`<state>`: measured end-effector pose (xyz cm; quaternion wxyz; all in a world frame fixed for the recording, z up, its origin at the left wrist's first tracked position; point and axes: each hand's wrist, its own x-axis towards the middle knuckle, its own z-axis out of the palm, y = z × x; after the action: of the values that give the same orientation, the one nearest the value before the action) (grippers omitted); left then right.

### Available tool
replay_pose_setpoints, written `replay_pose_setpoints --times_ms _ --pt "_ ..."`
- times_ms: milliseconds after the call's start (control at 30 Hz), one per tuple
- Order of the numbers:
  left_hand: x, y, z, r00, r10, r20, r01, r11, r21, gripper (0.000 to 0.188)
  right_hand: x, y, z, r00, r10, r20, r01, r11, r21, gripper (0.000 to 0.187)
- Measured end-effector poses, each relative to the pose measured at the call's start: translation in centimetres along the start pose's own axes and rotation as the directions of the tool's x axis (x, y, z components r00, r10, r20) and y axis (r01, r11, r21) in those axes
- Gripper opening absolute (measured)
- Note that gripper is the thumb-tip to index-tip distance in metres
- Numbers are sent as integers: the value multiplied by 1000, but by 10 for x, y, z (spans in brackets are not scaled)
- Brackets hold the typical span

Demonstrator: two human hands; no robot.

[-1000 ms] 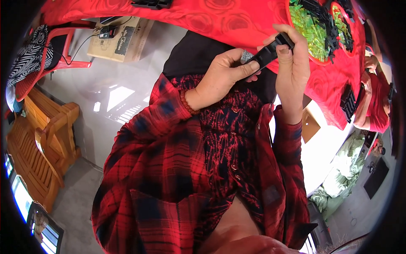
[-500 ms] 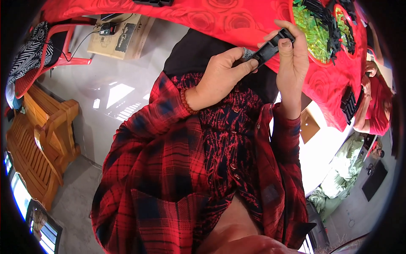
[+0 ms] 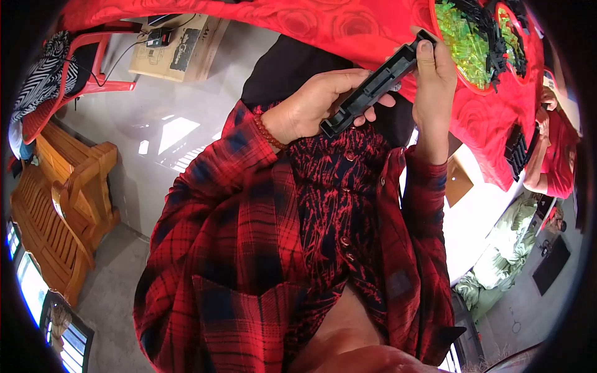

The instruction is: The person assembles plastic level bodies by inserting small vials and components into black plastic frames by hand, moving and organizing the frames on the table.

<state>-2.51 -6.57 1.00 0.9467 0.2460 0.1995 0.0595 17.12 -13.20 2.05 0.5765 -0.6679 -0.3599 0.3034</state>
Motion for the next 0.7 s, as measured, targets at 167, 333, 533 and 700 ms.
replay_pose_setpoints --times_ms 167,333,533,700 --pt "1 -4 -6 998 60 -1 -60 998 -11 40 -4 -11 7 997 75 10 -76 997 14 41" --pt "3 -5 -8 992 129 -16 -128 991 35 39 -25 -30 23 982 -108 -156 72 973 -220 49" --pt "8 -15 -19 975 220 21 -216 970 -109 39 -61 -39 41 911 -399 102 387 746 -543 38" --pt "5 -11 -6 980 185 -73 -193 976 -106 33 -56 -35 42 882 -452 132 409 597 -690 32"
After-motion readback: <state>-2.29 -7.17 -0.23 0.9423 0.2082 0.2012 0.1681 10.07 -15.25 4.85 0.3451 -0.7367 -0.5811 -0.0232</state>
